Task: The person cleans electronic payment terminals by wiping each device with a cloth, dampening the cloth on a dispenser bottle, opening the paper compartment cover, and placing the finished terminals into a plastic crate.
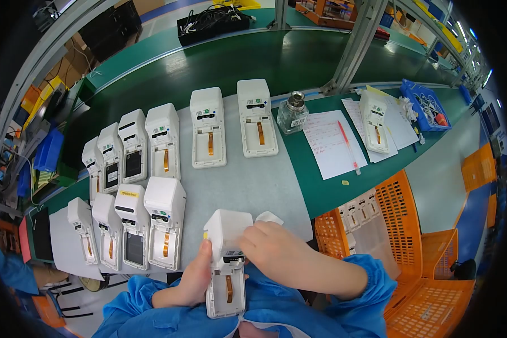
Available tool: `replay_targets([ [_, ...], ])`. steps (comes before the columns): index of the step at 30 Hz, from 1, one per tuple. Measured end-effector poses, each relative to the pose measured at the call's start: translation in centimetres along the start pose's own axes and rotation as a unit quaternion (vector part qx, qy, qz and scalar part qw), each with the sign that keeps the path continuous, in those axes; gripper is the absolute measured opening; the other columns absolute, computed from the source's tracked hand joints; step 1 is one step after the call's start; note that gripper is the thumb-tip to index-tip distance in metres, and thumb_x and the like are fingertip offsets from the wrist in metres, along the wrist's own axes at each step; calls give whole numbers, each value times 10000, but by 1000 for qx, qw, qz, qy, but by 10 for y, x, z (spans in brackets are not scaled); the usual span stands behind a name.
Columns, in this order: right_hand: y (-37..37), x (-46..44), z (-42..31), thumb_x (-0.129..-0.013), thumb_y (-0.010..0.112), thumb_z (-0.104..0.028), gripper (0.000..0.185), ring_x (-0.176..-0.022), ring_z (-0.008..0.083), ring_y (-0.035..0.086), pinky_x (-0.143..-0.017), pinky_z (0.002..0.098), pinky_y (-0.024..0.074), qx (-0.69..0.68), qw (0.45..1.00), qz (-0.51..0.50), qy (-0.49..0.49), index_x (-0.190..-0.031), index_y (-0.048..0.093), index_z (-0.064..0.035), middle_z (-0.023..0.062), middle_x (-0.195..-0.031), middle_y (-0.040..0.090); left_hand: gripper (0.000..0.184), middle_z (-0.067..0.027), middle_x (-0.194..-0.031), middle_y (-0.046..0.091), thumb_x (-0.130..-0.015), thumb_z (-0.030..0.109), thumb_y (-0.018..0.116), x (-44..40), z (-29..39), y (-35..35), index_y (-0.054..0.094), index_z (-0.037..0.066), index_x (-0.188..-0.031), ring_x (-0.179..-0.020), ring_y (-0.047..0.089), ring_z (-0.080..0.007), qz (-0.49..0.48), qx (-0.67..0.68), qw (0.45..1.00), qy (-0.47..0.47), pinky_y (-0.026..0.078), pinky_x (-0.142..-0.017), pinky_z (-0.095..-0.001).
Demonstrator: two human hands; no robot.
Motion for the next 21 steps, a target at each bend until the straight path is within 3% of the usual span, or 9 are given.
replay_targets([
  [1, 0, 3, 3, -747, 610, -67, 289, -915, 307, 547, -799, 374, 461, 22, 999, -37, 15, -1024, 564, 3, 143, -969, 567, 581, -128, -1256, 482, -1012, 534, 283, 0, 1, 1, 240, 114, -1412, -1011, 594, -187, -2, 0, 1000, 3, 561, -833, -403],
  [4, -14, 8, 6, -786, 614, -37, 232, -891, 301, 569, -778, 370, 477, 58, 995, 51, 59, -1014, 593, 5, 137, -960, 580, 593, -136, -1271, 493, -1016, 531, 252, -1, 2, 4, 252, 99, -1422, -1036, 596, -213, -2, -4, 1000, 9, 547, -866, -424],
  [7, 0, 2, 5, -819, 622, -6, 170, -854, 293, 588, -745, 369, 493, -115, 973, 193, 48, -989, 627, -1, 126, -953, 594, 607, -149, -1288, 523, -1024, 519, 200, 1, 2, 5, 295, 76, -1428, -1073, 607, -262, 14, -24, 1000, 13, 527, -919, -461],
  [13, 31, -12, 0, -819, 639, 9, 156, -842, 290, 597, -730, 357, 502, -175, 948, 262, 51, -974, 650, -2, 117, -940, 601, 574, -138, -1250, 532, -1023, 515, 230, 3, 4, 6, 297, 81, -1393, -1061, 614, -248, 17, -57, 998, 28, 539, -902, -441],
  [21, 45, 15, 9, -780, 646, 33, 212, -816, 313, 583, -711, 376, 496, -117, 953, 275, 59, -989, 631, 1, 139, -951, 605, 573, -132, -1256, 516, -1020, 521, 264, 2, 1, 6, 286, 89, -1396, -1048, 606, -228, 12, -71, 997, 27, 542, -877, -415],
])
Point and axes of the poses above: each hand's wrist, its own x-axis away from the middle knuckle, its own y-axis out of the palm, z = x × y, the point moved 3 cm from there along -x, towards the middle knuckle
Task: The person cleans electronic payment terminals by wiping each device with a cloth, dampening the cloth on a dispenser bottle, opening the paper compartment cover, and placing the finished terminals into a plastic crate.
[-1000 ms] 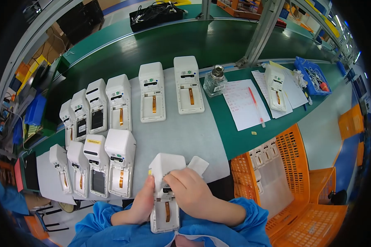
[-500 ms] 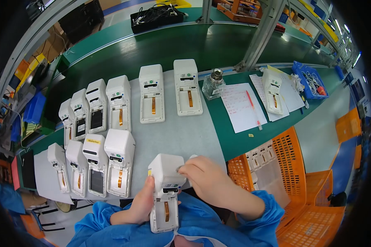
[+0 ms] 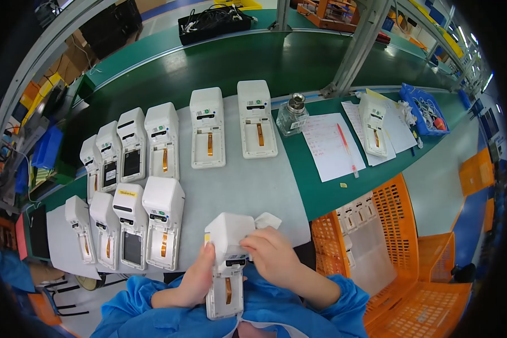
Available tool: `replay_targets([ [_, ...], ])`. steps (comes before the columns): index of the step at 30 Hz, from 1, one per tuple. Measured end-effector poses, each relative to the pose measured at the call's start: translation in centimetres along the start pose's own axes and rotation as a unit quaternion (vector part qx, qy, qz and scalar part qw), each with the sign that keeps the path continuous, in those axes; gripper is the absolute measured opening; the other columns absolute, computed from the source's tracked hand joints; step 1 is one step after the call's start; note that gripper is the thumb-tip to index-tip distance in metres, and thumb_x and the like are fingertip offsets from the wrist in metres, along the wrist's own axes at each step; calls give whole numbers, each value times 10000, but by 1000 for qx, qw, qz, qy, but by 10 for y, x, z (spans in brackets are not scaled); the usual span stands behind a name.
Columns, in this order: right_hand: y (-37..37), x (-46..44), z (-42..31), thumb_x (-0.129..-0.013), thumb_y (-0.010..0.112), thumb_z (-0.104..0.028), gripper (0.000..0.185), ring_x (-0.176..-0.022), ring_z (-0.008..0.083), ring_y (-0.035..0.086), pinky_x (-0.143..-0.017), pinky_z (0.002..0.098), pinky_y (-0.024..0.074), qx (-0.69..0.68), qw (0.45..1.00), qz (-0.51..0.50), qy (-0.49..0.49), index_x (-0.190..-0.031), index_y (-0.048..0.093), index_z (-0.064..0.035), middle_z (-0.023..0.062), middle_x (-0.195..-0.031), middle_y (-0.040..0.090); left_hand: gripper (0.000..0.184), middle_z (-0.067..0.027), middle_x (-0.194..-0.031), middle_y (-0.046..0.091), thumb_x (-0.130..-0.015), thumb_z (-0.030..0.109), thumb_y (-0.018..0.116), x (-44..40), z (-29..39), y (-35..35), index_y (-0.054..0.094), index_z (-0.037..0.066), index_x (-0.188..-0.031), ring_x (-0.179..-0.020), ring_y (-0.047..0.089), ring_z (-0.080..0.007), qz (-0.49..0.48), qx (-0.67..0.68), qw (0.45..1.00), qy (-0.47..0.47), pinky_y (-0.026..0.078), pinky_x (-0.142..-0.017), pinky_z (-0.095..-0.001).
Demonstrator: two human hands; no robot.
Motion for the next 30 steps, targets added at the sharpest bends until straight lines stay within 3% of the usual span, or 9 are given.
replay_targets([
  [4, 10, -18, -18, -765, 643, 59, 237, -831, 317, 593, -710, 377, 501, -19, 998, 31, -59, -994, 619, 1, 150, -947, 606, 573, -129, -1248, 518, -1018, 523, 278, -1, 0, -1, 287, 94, -1397, -1042, 602, -226, 7, -41, 999, 32, 541, -867, -410],
  [11, -8, 19, 15, -783, 652, 52, 218, -829, 320, 602, -717, 375, 508, 43, 998, 12, 50, -988, 607, -5, 142, -939, 614, 569, -120, -1247, 514, -1019, 517, 284, -2, 2, 1, 278, 101, -1407, -1069, 581, -219, 15, -12, 1000, 13, 536, -870, -407],
  [19, 10, -10, -16, -776, 674, 36, 255, -790, 305, 598, -662, 356, 505, -9, 998, 49, -44, -1020, 605, 4, 139, -961, 602, 582, -124, -1237, 525, -1022, 516, 269, 1, 0, 1, 306, 80, -1406, -1078, 580, -209, 35, -34, 998, 33, 529, -887, -415],
  [24, 0, 18, 2, -757, 673, 22, 278, -801, 302, 600, -680, 366, 510, 70, 996, 42, -30, -1027, 604, 11, 132, -968, 602, 650, -141, -1252, 540, -1007, 562, 252, -1, -2, -1, 338, 62, -1414, -1084, 590, -235, 6, 17, 1000, 2, 527, -896, -424],
  [27, -13, 20, 1, -731, 663, -27, 316, -826, 299, 601, -713, 375, 509, 149, 986, -30, -66, -1038, 606, 13, 130, -982, 605, 680, -151, -1259, 547, -998, 585, 241, 0, -5, -3, 335, 61, -1422, -1085, 595, -250, 9, 18, 1000, -8, 529, -894, -430],
  [30, -10, 11, -8, -699, 641, -74, 353, -847, 296, 599, -734, 373, 503, 164, 979, -35, -112, -1039, 605, 16, 135, -985, 604, 575, -132, -1252, 493, -1014, 512, 312, -1, -2, -1, 246, 92, -1402, -1031, 583, -206, -22, 48, 999, 1, 553, -830, -412],
])
Point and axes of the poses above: each hand's wrist, its own x-axis away from the middle knuckle, its own y-axis out of the palm, z = x × y, the point moved 3 cm from there along -x, towards the middle knuckle
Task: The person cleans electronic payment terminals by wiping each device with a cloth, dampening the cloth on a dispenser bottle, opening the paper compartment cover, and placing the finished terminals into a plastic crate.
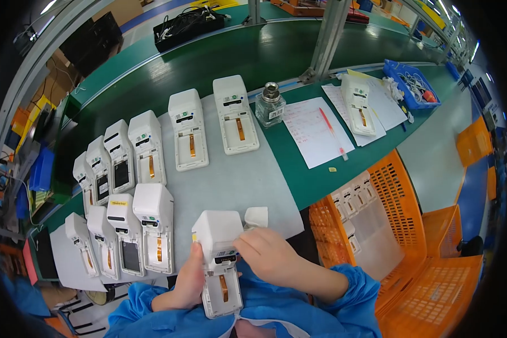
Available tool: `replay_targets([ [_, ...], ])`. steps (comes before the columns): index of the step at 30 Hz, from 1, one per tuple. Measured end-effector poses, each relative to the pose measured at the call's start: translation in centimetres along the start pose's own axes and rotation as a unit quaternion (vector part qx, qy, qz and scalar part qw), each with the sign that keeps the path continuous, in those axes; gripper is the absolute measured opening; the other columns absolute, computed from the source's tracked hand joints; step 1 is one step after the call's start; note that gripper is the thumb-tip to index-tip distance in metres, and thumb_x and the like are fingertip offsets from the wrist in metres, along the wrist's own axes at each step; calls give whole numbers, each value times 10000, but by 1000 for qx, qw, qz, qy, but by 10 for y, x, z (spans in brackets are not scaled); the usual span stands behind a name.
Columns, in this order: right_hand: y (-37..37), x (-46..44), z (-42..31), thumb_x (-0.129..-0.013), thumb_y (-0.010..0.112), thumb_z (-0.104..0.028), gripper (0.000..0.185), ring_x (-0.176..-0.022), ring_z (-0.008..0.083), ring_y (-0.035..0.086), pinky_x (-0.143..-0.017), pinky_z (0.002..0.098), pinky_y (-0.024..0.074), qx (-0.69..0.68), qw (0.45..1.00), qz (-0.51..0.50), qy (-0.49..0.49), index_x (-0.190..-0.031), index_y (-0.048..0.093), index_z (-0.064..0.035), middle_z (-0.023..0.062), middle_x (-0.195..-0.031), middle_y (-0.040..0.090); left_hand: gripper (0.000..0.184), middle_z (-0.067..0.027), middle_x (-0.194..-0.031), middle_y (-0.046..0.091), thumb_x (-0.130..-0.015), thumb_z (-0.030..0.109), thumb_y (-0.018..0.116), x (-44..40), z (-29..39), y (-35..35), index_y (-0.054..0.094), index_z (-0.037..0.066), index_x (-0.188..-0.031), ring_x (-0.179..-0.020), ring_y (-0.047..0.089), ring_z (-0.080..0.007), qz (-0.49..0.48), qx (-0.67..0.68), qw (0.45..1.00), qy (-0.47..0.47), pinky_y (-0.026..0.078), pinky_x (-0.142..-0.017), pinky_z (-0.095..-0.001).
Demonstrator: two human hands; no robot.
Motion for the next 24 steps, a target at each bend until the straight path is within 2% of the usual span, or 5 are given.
replay_targets([
  [6, -1, -24, -19, -669, 628, -47, 370, -797, 271, 595, -679, 363, 497, -4, 997, 41, -58, -1029, 611, 34, 144, -974, 593, 502, -126, -1261, 490, -1042, 434, 287, 2, 2, 6, 279, 76, -1393, -1082, 559, -198, 41, -20, 998, 39, 499, -914, -387],
  [9, 2, -24, -20, -677, 639, -38, 342, -779, 267, 597, -659, 346, 495, 18, 998, 56, -29, -1011, 605, 29, 134, -939, 594, 480, -119, -1272, 487, -1050, 406, 277, 1, -2, 1, 284, 79, -1402, -1124, 533, -185, 60, -29, 997, 36, 442, -971, -362],
  [12, 4, -24, -25, -667, 604, -65, 331, -764, 263, 574, -668, 316, 493, 17, 998, 56, 35, -979, 584, 42, 125, -879, 556, 500, -116, -1289, 481, -1049, 410, 282, 3, 3, 7, 264, 80, -1424, -1166, 504, -179, 76, -60, 994, 55, 415, -991, -355],
  [21, -2, -33, -42, -790, 600, -39, 76, -726, 279, 594, -606, 348, 485, 55, 977, -10, 205, -856, 561, -38, 115, -798, 558, 525, -121, -1320, 466, -1045, 422, 295, 4, 5, 9, 245, 80, -1440, -1195, 482, -191, 60, -65, 994, 56, 383, -1020, -366],
  [24, 0, -30, -29, -842, 566, -73, 42, -741, 312, 600, -616, 384, 487, 93, 958, -64, 265, -858, 559, -34, 146, -817, 575, 527, -125, -1296, 477, -1039, 446, 295, -1, -6, 0, 260, 90, -1425, -1151, 518, -202, 37, -44, 997, 59, 440, -970, -380],
])
Point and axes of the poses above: each hand's wrist, its own x-axis away from the middle knuckle, its own y-axis out of the palm, z = x × y, the point moved 3 cm from there along -x, towards the middle knuckle
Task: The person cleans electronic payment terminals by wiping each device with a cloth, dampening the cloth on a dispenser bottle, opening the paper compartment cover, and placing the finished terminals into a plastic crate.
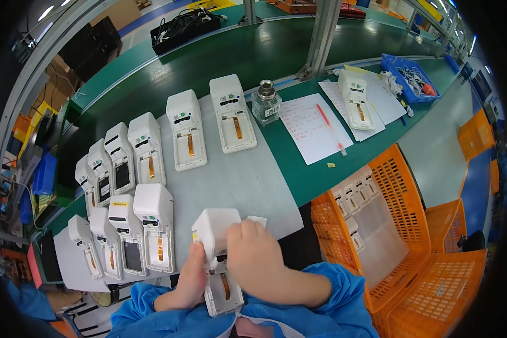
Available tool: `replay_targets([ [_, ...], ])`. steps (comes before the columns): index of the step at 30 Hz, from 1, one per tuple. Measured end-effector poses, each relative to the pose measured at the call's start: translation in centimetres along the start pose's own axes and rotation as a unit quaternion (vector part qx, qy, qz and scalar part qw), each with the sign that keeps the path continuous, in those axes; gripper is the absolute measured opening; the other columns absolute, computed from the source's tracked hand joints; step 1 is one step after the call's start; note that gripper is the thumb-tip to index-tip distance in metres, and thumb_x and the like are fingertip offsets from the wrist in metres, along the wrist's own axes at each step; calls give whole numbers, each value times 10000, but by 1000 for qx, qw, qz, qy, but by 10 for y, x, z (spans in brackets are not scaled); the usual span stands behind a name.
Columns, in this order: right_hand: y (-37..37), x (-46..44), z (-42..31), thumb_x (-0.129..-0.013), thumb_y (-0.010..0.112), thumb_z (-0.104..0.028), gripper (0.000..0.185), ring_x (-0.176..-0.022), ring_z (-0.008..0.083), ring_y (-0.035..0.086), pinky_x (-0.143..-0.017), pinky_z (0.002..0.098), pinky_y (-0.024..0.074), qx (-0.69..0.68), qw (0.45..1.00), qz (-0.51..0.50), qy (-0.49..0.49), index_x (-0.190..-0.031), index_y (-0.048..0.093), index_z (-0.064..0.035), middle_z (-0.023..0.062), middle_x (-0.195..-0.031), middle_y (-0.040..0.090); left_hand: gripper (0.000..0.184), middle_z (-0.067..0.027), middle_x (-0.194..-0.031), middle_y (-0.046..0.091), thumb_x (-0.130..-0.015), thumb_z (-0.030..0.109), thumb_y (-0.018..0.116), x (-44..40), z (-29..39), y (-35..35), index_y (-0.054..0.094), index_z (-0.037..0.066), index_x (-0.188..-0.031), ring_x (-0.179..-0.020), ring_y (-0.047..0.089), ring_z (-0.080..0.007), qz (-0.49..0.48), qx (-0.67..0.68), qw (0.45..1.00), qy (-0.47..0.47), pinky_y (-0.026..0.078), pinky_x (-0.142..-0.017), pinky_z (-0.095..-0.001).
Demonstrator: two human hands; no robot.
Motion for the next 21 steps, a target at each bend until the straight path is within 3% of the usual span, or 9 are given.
replay_targets([
  [3, 11, -3, 29, -868, 551, -94, 80, -746, 349, 600, -633, 429, 488, -35, 999, -5, 29, -879, 565, -16, 165, -833, 586, 657, -135, -1278, 539, -1001, 565, 287, 2, 1, 2, 357, 63, -1418, -1118, 571, -257, 10, -33, 999, -37, 505, -911, -427],
  [6, 16, 4, 50, -813, 558, -80, 81, -746, 323, 607, -626, 428, 504, -36, 998, -31, 32, -845, 532, -10, 153, -805, 563, 669, -150, -1241, 562, -1000, 574, 264, 3, 5, 2, 350, 62, -1421, -1078, 599, -271, -9, -2, 999, -52, 529, -882, -434],
  [7, 17, 6, 58, -851, 574, -92, 89, -725, 314, 616, -631, 415, 507, -59, 998, 2, 37, -892, 571, -13, 144, -811, 588, 670, -150, -1242, 562, -1000, 575, 254, 3, 6, 2, 350, 63, -1422, -1083, 599, -272, -3, 6, 998, -57, 527, -888, -437],
  [10, -4, 3, 50, -859, 602, -78, 141, -780, 304, 615, -669, 391, 513, -258, 961, 42, 88, -981, 612, -9, 138, -885, 602, 669, -148, -1257, 552, -1003, 575, 227, 4, 8, 2, 347, 68, -1423, -1110, 589, -273, -3, 21, 997, -75, 522, -901, -446],
  [13, -1, 0, 22, -810, 631, -9, 241, -841, 286, 603, -709, 366, 513, -270, 956, 93, -70, -1050, 622, 4, 142, -948, 598, 665, -140, -1296, 527, -1007, 569, 205, 4, 8, 1, 340, 71, -1428, -1152, 565, -271, -11, 13, 997, -80, 518, -910, -453],
  [16, 15, -8, 6, -781, 693, 21, 162, -751, 256, 613, -695, 330, 516, -297, 935, 133, -138, -937, 648, 6, 118, -861, 619, 663, -134, -1314, 517, -1010, 563, 191, 4, 7, 1, 324, 73, -1437, -1164, 558, -272, 12, 8, 997, -72, 503, -938, -453],
  [20, 40, 10, 35, -747, 664, 40, 296, -900, 271, 597, -731, 336, 525, -222, 953, 154, -141, -1038, 627, 7, 133, -1024, 583, 661, -129, -1338, 503, -1011, 561, 194, 3, 7, -3, 287, 79, -1453, -1172, 556, -277, -5, 36, 995, -97, 479, -982, -449],
  [21, 51, 20, 50, -762, 661, 47, 284, -906, 315, 600, -793, 340, 533, -257, 954, 127, -93, -1039, 636, -8, 133, -1051, 588, 661, -127, -1350, 495, -1010, 562, 198, 2, 3, -8, 275, 81, -1457, -1180, 552, -280, -18, 38, 993, -110, 473, -992, -450],
])
Point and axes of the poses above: each hand's wrist, its own x-axis away from the middle knuckle, its own y-axis out of the palm, z = x × y, the point moved 3 cm from there along -x, towards the middle knuckle
